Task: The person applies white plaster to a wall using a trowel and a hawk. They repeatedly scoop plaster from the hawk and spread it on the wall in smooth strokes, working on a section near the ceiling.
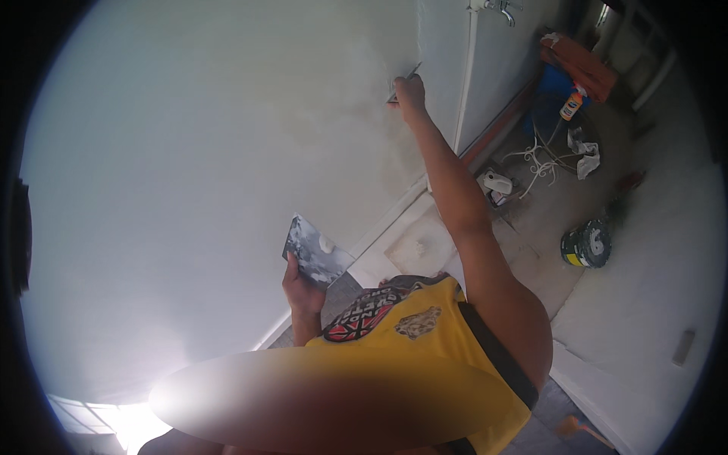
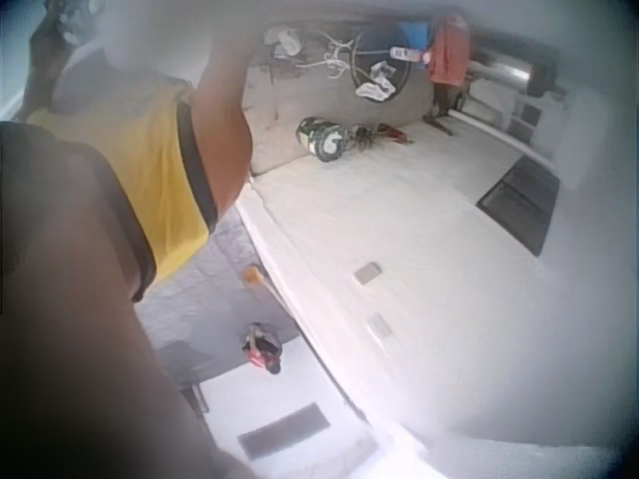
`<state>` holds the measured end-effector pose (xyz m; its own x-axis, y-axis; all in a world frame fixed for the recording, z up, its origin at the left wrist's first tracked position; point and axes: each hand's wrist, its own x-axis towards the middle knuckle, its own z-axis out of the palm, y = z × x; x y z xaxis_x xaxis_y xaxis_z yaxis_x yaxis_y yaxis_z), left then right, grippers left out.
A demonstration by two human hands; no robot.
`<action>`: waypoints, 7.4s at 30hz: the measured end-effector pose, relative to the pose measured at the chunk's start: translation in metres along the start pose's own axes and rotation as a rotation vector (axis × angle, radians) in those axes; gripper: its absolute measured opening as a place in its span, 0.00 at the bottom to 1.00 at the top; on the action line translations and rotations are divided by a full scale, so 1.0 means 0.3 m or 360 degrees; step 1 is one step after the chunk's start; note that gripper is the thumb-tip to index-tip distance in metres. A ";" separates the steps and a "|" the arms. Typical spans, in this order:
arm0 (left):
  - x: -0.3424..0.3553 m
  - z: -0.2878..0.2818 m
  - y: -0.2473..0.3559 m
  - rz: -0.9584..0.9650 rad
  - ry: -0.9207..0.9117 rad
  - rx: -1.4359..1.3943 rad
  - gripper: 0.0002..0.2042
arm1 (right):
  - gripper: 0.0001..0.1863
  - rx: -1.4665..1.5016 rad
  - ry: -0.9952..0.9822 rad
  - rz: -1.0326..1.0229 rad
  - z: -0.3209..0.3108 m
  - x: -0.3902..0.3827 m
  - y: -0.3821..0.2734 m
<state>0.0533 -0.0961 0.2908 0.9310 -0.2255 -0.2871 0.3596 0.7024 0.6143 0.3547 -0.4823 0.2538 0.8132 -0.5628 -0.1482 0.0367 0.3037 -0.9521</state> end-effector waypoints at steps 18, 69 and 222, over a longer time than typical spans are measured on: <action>0.283 0.258 0.050 -0.0447 -0.0483 -0.0241 0.17 | 0.37 -0.1646 -0.1307 -0.1870 -0.221 -1.025 -0.375; 0.097 -0.474 0.250 0.0059 -0.0064 0.1704 0.24 | 0.29 -0.0975 0.0588 -0.1598 0.349 -0.606 -0.204; 0.116 -0.516 0.252 -0.0042 -0.0002 0.1606 0.21 | 0.33 -0.1006 0.0486 -0.0723 0.281 -0.376 -0.212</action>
<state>0.1029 0.0537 0.2134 0.9217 -0.2340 -0.3093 0.2650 -0.2022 0.9428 0.3094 -0.3734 0.3537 0.6013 -0.7377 0.3070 -0.0837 -0.4403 -0.8939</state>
